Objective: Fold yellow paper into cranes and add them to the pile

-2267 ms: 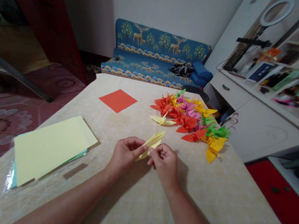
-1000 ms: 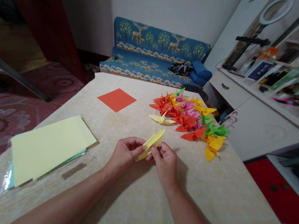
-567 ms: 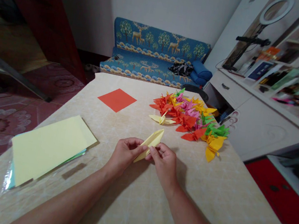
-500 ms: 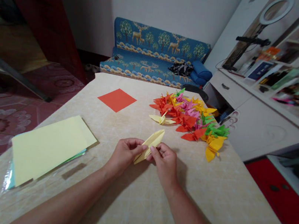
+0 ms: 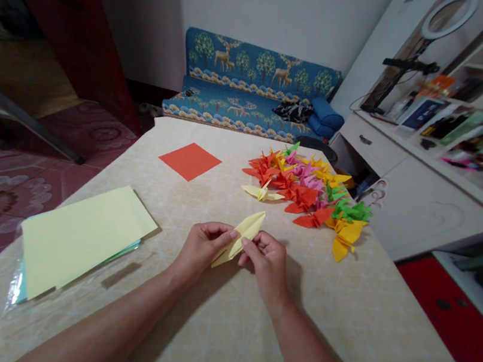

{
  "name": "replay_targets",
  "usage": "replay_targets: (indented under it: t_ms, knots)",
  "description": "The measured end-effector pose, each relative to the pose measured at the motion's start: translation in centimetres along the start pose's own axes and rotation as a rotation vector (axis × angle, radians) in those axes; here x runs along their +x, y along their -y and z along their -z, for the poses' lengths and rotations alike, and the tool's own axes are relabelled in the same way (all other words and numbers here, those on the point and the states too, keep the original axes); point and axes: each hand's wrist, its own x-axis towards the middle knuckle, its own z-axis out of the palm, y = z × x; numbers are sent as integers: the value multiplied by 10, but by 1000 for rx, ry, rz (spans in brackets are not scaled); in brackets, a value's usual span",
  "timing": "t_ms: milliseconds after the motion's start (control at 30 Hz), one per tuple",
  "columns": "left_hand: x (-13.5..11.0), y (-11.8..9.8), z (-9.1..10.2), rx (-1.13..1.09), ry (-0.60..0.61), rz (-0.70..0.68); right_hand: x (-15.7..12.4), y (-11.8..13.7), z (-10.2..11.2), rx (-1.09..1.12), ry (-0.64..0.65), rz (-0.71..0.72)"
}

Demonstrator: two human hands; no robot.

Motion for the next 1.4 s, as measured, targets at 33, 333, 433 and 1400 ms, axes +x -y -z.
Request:
replay_targets:
  t_ms: [33, 333, 433, 1400]
  knots:
    - [0, 0, 1, 46, -9, -48, 0, 0, 0, 6, 9, -9]
    - [-3, -7, 1, 332, 55, -286, 6, -3, 9, 87, -52, 78]
    - [-4, -7, 0, 244, 27, -196, 8, -7, 10, 152, -65, 92]
    - [6, -4, 12, 117, -9, -56, 10, -8, 15, 214, -209, -12]
